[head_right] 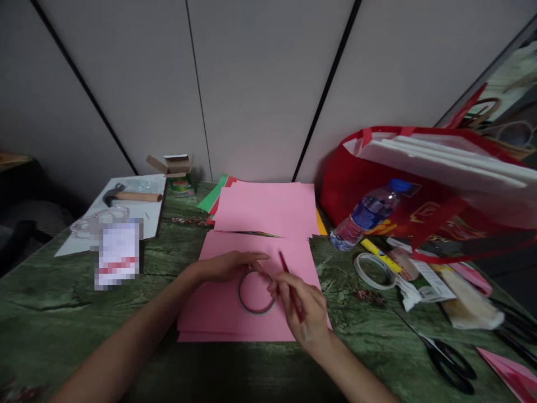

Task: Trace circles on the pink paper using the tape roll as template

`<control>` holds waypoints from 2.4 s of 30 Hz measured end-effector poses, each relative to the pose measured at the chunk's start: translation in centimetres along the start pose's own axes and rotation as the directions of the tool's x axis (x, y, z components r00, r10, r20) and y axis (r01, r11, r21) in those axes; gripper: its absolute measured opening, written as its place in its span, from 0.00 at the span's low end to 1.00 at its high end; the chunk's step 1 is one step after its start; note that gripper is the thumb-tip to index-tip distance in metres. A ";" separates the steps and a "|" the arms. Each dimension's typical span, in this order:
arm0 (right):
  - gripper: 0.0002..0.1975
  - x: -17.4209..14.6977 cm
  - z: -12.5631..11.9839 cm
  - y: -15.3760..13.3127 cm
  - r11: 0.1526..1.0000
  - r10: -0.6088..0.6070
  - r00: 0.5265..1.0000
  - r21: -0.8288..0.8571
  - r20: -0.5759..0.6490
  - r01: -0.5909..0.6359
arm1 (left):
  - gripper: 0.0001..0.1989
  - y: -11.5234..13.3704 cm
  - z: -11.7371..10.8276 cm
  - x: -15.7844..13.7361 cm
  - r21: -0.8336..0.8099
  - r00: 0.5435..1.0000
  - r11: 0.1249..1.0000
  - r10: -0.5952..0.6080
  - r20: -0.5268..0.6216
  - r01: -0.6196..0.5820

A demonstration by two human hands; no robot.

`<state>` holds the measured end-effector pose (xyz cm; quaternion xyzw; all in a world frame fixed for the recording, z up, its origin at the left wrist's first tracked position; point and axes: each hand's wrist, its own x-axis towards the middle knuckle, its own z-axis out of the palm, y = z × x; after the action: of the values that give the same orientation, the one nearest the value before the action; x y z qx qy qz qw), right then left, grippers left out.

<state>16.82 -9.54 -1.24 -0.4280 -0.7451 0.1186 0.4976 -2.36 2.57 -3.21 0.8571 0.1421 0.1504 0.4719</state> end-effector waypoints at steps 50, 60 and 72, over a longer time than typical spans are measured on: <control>0.25 -3.8 8.2 -0.3 0.949 0.301 0.934 0.033 0.192 -0.312 | 0.11 2.3 4.0 -11.4 0.115 0.504 0.823 -0.224 -0.834 0.556; 0.11 -3.4 8.4 -0.4 0.930 0.318 0.939 0.150 0.131 -0.336 | 0.11 2.7 4.2 -11.1 0.043 0.489 0.851 -0.258 -0.833 0.523; 0.13 -3.4 8.4 0.1 0.923 0.323 0.937 0.173 0.134 -0.343 | 0.12 2.9 4.1 -11.2 0.106 0.437 0.869 -0.134 -0.890 0.484</control>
<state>10.29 -9.99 -7.50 -0.4915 -0.6708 0.2952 0.4705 -10.67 -6.34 -4.22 0.6924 0.5384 0.4377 0.1980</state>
